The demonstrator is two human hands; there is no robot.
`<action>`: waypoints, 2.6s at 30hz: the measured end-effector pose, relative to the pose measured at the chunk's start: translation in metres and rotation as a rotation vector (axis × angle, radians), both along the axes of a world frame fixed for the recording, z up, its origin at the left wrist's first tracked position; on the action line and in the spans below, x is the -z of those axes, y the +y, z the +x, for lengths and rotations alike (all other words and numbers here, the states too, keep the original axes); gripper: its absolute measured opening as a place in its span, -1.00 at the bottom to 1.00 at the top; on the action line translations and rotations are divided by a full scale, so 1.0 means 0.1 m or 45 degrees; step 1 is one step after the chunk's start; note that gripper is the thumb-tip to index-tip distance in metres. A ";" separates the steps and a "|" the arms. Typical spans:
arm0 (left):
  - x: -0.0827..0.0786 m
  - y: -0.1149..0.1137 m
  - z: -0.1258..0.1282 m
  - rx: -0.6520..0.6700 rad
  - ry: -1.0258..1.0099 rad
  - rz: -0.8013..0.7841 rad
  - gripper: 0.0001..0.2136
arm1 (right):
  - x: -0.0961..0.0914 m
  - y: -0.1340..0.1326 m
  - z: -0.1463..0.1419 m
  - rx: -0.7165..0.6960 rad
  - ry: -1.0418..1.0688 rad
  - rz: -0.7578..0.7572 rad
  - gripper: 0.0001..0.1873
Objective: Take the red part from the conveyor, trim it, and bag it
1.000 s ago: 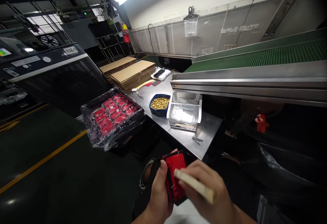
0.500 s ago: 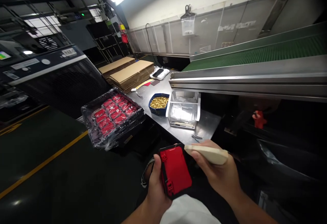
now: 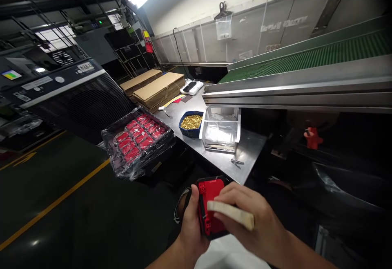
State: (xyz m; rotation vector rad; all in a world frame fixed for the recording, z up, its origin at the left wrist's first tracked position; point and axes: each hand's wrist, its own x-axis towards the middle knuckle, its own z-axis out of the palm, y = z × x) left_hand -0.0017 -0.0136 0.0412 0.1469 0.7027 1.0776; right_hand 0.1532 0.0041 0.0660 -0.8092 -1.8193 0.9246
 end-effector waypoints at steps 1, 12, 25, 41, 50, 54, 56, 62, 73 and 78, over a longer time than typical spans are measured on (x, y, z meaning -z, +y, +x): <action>0.01 0.00 0.00 -0.005 0.015 0.000 -0.44 | 0.02 0.00 -0.02 0.035 0.006 -0.013 -0.83; -0.01 0.06 -0.07 -0.047 0.155 0.019 -0.32 | 0.44 0.46 0.37 0.868 0.007 -0.466 -0.48; -0.05 0.03 -0.04 0.006 0.083 0.093 -0.24 | 1.52 1.66 0.96 1.230 -0.544 -0.638 -0.03; -0.07 0.02 -0.18 -0.051 1.226 0.834 -0.04 | 0.22 0.01 0.19 -0.166 0.461 -0.773 -0.31; -0.03 -0.04 -0.31 -0.011 1.361 1.069 0.11 | 0.05 0.01 0.17 -0.234 0.448 -0.742 -0.43; -0.06 -0.06 -0.35 -0.016 1.441 1.188 0.12 | 0.04 -0.02 0.12 -0.157 0.513 -0.784 -0.73; -0.07 -0.07 -0.37 -0.014 1.471 1.245 0.12 | 0.05 -0.04 0.12 -0.145 0.479 -0.742 -0.72; -0.09 -0.08 -0.38 0.064 1.525 1.225 0.09 | 0.05 -0.03 0.11 -0.119 0.318 -0.632 -0.61; 0.02 -0.03 -0.40 0.223 1.515 1.446 0.05 | 0.08 -0.01 0.11 -0.032 0.279 -0.702 -0.75; -0.01 -0.02 -0.36 0.224 1.614 1.649 -0.01 | 0.09 0.00 0.09 -0.015 0.343 -0.723 -0.74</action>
